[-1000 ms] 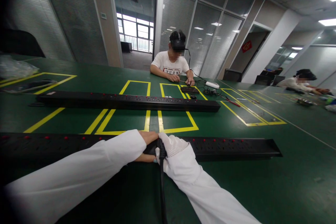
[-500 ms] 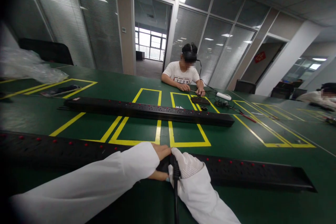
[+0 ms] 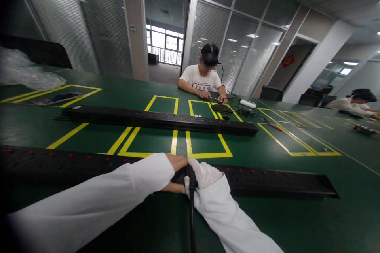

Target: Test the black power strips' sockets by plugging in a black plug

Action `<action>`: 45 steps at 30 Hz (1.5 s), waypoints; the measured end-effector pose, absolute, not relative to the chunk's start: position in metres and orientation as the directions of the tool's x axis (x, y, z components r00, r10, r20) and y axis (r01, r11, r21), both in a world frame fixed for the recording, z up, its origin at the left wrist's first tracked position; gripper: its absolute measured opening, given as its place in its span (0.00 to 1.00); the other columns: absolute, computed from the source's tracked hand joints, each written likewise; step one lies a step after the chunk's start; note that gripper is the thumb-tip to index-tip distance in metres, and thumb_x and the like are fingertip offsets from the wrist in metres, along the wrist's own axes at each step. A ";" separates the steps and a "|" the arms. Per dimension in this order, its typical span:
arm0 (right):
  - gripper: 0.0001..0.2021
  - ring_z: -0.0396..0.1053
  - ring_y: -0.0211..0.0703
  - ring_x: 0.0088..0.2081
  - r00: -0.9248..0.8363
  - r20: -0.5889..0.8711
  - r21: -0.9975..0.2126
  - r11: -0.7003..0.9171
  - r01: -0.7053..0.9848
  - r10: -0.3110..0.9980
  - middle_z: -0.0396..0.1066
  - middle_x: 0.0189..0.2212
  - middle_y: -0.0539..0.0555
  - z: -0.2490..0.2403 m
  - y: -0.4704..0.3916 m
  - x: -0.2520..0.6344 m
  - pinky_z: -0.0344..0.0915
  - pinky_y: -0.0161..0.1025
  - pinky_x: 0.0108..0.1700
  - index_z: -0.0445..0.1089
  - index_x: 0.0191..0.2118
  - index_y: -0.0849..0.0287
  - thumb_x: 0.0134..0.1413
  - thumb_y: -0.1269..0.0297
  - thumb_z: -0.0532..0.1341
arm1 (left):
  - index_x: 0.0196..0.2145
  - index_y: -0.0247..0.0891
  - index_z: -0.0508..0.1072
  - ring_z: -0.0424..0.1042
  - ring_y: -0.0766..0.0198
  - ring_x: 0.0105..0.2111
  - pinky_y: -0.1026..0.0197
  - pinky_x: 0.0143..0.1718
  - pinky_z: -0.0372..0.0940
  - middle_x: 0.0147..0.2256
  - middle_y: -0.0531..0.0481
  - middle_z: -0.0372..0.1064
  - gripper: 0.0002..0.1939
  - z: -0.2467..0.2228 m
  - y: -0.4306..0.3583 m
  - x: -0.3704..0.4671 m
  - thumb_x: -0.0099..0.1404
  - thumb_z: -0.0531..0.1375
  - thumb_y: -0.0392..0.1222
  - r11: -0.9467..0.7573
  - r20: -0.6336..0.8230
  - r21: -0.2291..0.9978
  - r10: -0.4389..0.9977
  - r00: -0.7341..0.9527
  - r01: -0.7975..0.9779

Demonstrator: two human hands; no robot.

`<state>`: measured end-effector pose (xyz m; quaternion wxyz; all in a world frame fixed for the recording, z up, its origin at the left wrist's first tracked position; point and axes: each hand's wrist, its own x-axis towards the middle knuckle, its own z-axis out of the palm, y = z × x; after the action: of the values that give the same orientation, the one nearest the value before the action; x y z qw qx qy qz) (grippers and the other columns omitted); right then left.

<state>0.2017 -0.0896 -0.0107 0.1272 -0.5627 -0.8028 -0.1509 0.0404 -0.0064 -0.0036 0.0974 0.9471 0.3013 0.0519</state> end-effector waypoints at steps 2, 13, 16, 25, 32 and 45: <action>0.14 0.63 0.39 0.39 -0.329 0.371 0.102 0.314 0.944 0.868 0.62 0.43 0.55 -0.011 -0.090 0.200 0.63 0.42 0.40 0.60 0.46 0.60 0.56 0.60 0.52 | 0.50 0.46 0.56 0.68 0.52 0.38 0.55 0.37 0.62 0.43 0.48 0.65 0.34 -0.005 -0.005 0.040 0.47 0.56 0.61 -0.797 0.039 0.214 0.585 0.810 0.565; 0.22 0.64 0.36 0.27 -0.274 0.337 0.131 0.243 0.961 0.901 0.66 0.30 0.53 -0.004 -0.084 0.198 0.58 0.32 0.27 0.56 0.52 0.58 0.53 0.55 0.48 | 0.50 0.42 0.56 0.68 0.56 0.37 0.60 0.35 0.62 0.40 0.47 0.66 0.33 0.010 -0.016 0.037 0.49 0.54 0.59 -0.813 0.084 0.233 0.564 0.821 0.534; 0.22 0.63 0.36 0.26 -0.262 0.328 0.134 0.230 0.964 0.908 0.66 0.29 0.53 -0.004 -0.083 0.197 0.55 0.31 0.26 0.57 0.52 0.58 0.51 0.55 0.48 | 0.50 0.42 0.56 0.68 0.55 0.37 0.59 0.35 0.62 0.41 0.48 0.65 0.32 0.017 -0.021 0.033 0.49 0.53 0.59 -0.822 0.086 0.233 0.550 0.831 0.520; 0.23 0.62 0.35 0.26 -0.253 0.322 0.151 0.214 0.965 0.912 0.65 0.29 0.53 -0.005 -0.084 0.197 0.52 0.30 0.26 0.58 0.51 0.58 0.50 0.55 0.48 | 0.50 0.42 0.56 0.67 0.54 0.38 0.57 0.36 0.62 0.42 0.47 0.65 0.32 0.020 -0.021 0.032 0.50 0.53 0.58 -0.821 0.074 0.251 0.544 0.836 0.512; 0.23 0.62 0.36 0.27 -0.247 0.328 0.164 0.203 0.965 0.912 0.65 0.29 0.53 -0.006 -0.083 0.197 0.52 0.31 0.26 0.58 0.51 0.58 0.50 0.55 0.48 | 0.49 0.41 0.57 0.68 0.55 0.37 0.58 0.36 0.62 0.41 0.47 0.65 0.32 0.017 -0.018 0.037 0.50 0.53 0.60 -0.810 0.065 0.253 0.560 0.826 0.529; 0.23 0.63 0.36 0.27 -0.238 0.329 0.181 0.186 0.966 0.914 0.65 0.28 0.53 -0.008 -0.082 0.196 0.52 0.31 0.26 0.58 0.51 0.57 0.50 0.55 0.48 | 0.50 0.43 0.56 0.67 0.53 0.39 0.55 0.37 0.62 0.41 0.47 0.65 0.31 0.021 -0.022 0.030 0.51 0.50 0.61 -0.820 0.040 0.233 0.544 0.838 0.522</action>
<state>0.1963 -0.0821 -0.0080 0.0736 -0.6129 -0.7667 -0.1766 0.0296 -0.0218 0.0213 0.1071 0.9526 0.2799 0.0524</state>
